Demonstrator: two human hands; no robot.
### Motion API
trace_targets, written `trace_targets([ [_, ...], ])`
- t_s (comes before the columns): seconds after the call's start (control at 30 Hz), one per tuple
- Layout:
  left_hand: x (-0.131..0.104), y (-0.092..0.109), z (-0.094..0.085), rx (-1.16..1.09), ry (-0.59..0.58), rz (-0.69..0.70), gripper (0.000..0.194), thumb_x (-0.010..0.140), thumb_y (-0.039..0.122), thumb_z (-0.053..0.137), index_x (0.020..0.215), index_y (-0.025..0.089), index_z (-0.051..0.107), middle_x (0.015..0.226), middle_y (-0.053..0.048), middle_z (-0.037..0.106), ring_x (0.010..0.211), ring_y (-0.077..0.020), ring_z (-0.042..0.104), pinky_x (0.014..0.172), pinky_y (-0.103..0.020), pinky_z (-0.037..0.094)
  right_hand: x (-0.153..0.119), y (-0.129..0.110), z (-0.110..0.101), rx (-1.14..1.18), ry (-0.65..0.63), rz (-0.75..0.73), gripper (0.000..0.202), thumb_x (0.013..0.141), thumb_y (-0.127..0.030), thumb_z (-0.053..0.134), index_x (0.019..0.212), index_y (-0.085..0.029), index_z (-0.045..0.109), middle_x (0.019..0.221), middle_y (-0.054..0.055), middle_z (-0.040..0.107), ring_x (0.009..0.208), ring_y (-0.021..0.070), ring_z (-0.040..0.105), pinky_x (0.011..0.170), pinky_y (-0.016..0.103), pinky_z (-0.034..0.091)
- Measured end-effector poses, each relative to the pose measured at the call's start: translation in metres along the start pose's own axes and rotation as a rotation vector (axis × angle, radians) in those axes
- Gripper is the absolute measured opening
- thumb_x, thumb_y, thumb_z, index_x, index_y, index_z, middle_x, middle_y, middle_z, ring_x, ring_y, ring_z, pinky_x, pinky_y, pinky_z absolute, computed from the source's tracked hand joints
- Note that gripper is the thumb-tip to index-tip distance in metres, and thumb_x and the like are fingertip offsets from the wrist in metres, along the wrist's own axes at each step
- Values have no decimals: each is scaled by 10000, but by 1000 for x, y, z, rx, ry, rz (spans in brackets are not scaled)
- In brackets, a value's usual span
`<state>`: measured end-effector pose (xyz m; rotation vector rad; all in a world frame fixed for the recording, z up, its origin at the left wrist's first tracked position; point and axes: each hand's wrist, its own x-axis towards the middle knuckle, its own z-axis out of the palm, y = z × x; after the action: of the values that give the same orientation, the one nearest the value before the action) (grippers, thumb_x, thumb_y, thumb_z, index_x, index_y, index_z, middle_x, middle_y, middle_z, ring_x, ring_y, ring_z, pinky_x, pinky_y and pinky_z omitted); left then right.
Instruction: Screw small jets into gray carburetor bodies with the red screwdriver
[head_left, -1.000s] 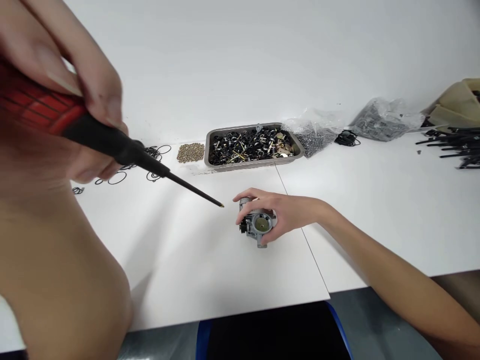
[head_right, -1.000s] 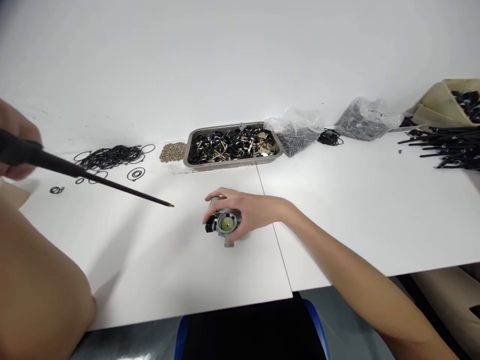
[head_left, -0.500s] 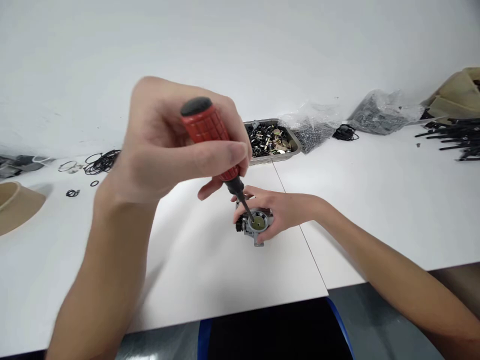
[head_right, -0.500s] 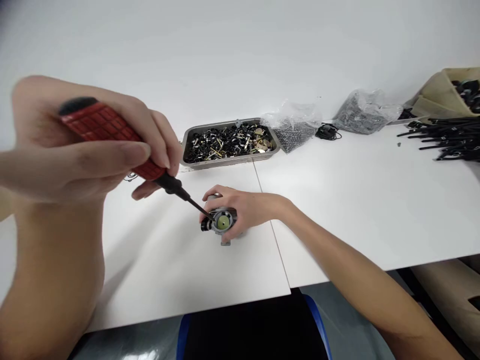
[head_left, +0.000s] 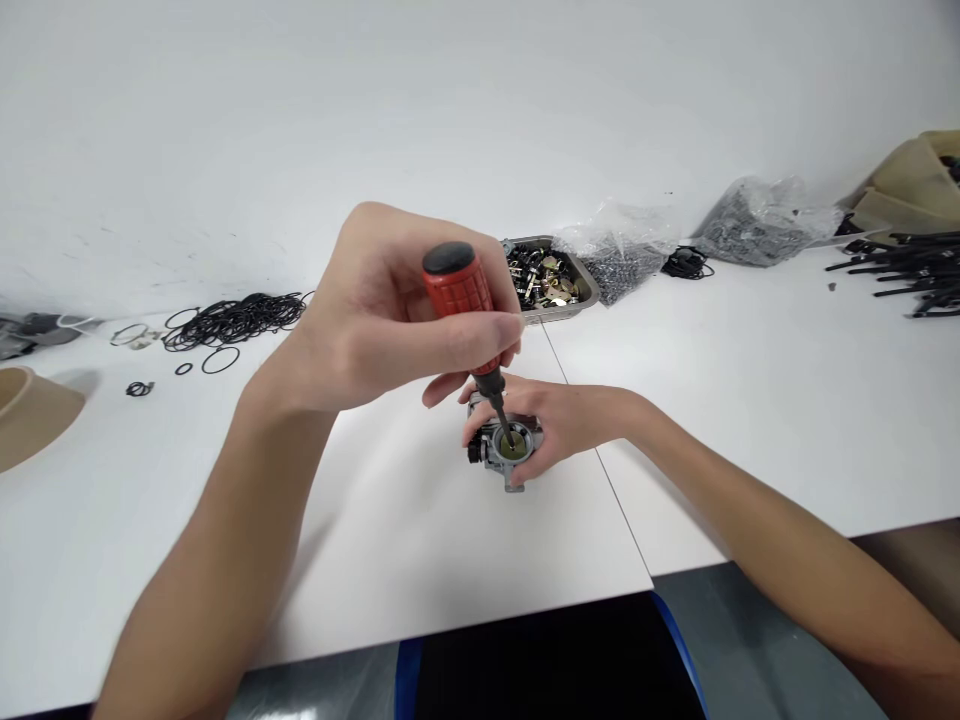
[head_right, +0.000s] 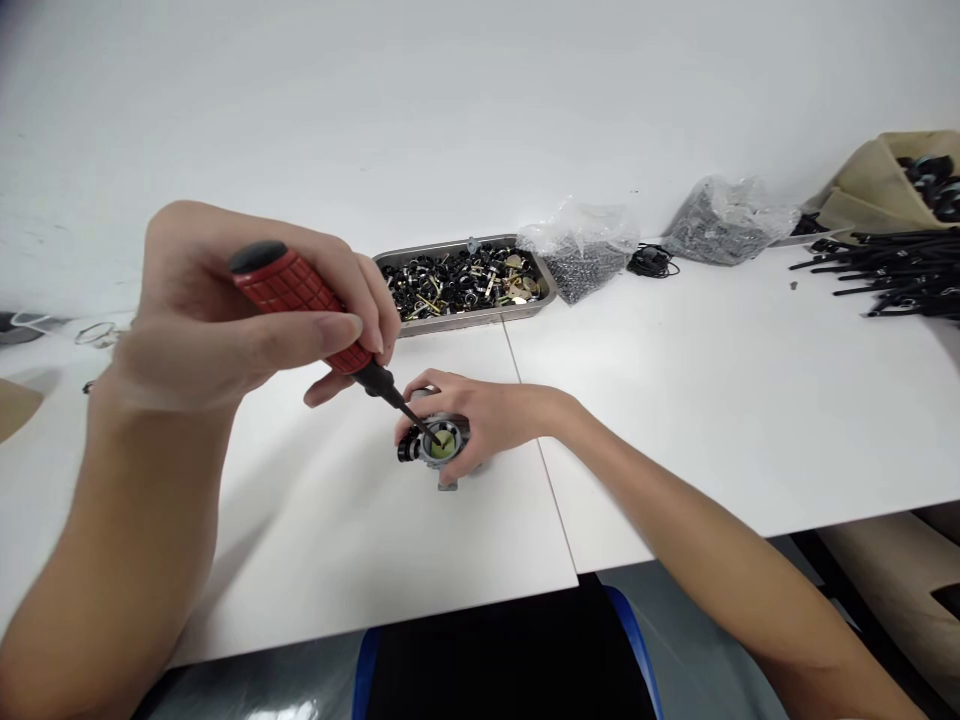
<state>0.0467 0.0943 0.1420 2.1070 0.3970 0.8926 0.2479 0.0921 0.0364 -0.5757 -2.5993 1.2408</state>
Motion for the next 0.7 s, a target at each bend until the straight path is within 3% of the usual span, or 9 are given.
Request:
trace_targets([
  [0.27, 1, -1, 5, -8, -14, 5, 120, 820, 111, 653, 714, 157, 679, 664, -45, 649, 464, -101, 543, 342, -222, 388, 2, -7, -4, 34, -12, 3, 495, 740, -241, 794, 1200, -291, 621, 1417, 35, 392, 1296, 215, 427, 1082, 314, 411],
  [0.37, 3, 3, 9, -6, 0, 26, 39, 793, 96, 685, 789, 134, 686, 694, -52, 640, 486, -99, 552, 360, -227, 415, 2, -8, -4, 45, -17, 31, 494, 740, -258, 794, 1200, -290, 619, 1403, 35, 409, 1306, 211, 421, 1067, 305, 425],
  [0.5, 4, 8, 14, 46, 23, 53, 311, 768, 78, 716, 1061, 165, 656, 807, -58, 662, 641, -142, 629, 473, -245, 509, 2, -6, -4, 38, -23, 39, 498, 756, -304, 786, 1222, -274, 611, 1343, 44, 457, 1305, 217, 425, 1069, 315, 421],
  [0.7, -3, 23, 11, 252, -39, 81, 452, 806, 37, 637, 1235, 180, 632, 896, -56, 669, 794, -182, 668, 580, -267, 571, 3, -1, -3, 47, -27, -1, 500, 757, -315, 773, 1222, -257, 597, 1336, 58, 451, 1250, 229, 458, 1047, 351, 436],
])
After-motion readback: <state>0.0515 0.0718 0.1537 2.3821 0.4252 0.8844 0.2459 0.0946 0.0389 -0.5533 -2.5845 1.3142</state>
